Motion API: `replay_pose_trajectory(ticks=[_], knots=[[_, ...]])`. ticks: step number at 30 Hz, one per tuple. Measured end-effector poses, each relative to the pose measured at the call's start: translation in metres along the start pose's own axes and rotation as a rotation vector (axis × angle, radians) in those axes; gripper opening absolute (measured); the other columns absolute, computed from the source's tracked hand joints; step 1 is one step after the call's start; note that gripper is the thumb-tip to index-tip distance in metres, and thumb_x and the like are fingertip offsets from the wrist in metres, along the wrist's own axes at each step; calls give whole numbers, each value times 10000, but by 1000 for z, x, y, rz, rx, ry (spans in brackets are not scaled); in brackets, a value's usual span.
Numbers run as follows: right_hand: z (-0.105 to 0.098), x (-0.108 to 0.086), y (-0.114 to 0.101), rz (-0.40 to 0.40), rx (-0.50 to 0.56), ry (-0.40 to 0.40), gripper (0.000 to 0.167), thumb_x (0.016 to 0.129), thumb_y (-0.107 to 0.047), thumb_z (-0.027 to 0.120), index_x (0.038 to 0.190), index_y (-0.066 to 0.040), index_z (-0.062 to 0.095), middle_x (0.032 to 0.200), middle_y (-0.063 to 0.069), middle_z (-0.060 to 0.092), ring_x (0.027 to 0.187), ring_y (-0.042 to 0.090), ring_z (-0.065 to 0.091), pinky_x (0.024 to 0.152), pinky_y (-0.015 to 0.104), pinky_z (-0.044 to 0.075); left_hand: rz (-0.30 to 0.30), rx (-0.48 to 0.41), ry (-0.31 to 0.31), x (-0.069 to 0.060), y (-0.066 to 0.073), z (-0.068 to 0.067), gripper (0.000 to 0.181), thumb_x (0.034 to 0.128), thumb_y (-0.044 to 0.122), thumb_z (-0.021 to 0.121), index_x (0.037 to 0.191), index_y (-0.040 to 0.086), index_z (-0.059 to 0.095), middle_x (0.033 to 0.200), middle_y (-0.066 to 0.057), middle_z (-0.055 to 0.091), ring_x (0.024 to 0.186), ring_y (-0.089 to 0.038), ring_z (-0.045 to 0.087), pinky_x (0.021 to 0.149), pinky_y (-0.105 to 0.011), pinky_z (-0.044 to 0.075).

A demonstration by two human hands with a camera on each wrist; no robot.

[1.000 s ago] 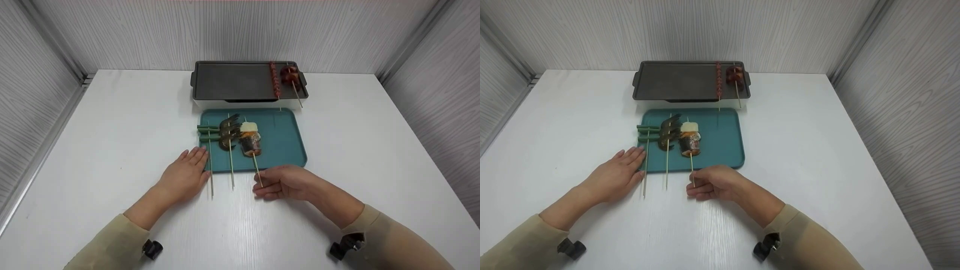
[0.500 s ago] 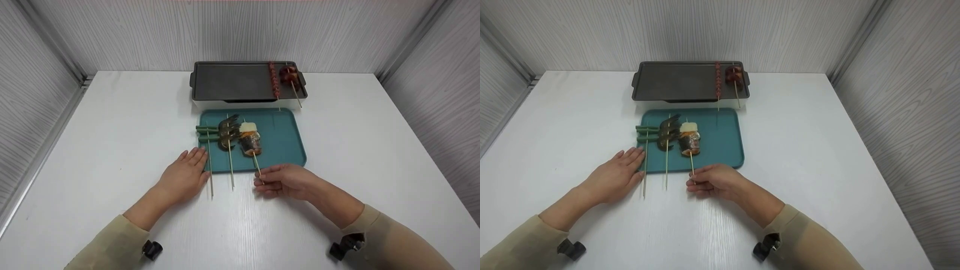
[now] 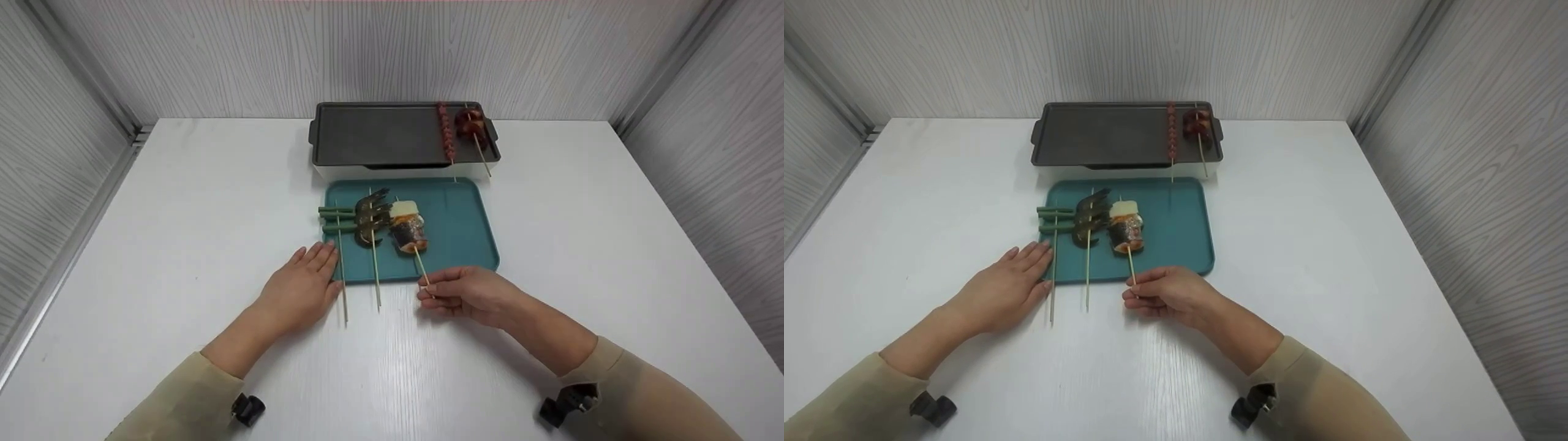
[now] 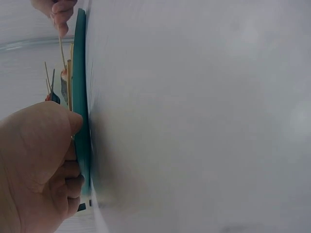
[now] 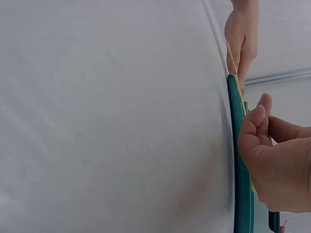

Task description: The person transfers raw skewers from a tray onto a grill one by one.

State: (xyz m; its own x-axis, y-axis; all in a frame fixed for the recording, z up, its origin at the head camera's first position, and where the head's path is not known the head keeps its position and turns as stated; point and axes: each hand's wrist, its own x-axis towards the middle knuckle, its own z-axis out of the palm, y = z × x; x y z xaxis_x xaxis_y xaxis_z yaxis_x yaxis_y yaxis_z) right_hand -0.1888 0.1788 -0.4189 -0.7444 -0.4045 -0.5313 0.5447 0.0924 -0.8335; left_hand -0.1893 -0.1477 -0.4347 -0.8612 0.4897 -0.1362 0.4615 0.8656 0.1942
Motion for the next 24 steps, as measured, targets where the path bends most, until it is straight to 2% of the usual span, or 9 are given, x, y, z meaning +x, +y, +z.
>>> replay_pose_trajectory(ticks=[7, 24], knots=[[-1, -4, 1, -23, -27, 14, 341, 1046, -50, 658, 1355, 92, 647, 1093, 110, 791, 987, 183, 771, 909, 325, 609, 8, 1, 18, 0, 0, 0, 627, 1151, 322, 432, 1602, -105, 344, 1691, -268, 286, 1579, -420, 256, 1279, -576, 206], [-6, -12, 0, -22, -41, 51, 363, 1040, -54, 669, 1368, 99, 644, 1123, 126, 789, 977, 174, 775, 884, 301, 611, 0, 19, 4, 0, -2, 1, 649, 1152, 356, 420, 1608, -99, 336, 1695, -260, 281, 1584, -411, 247, 1285, -563, 200]])
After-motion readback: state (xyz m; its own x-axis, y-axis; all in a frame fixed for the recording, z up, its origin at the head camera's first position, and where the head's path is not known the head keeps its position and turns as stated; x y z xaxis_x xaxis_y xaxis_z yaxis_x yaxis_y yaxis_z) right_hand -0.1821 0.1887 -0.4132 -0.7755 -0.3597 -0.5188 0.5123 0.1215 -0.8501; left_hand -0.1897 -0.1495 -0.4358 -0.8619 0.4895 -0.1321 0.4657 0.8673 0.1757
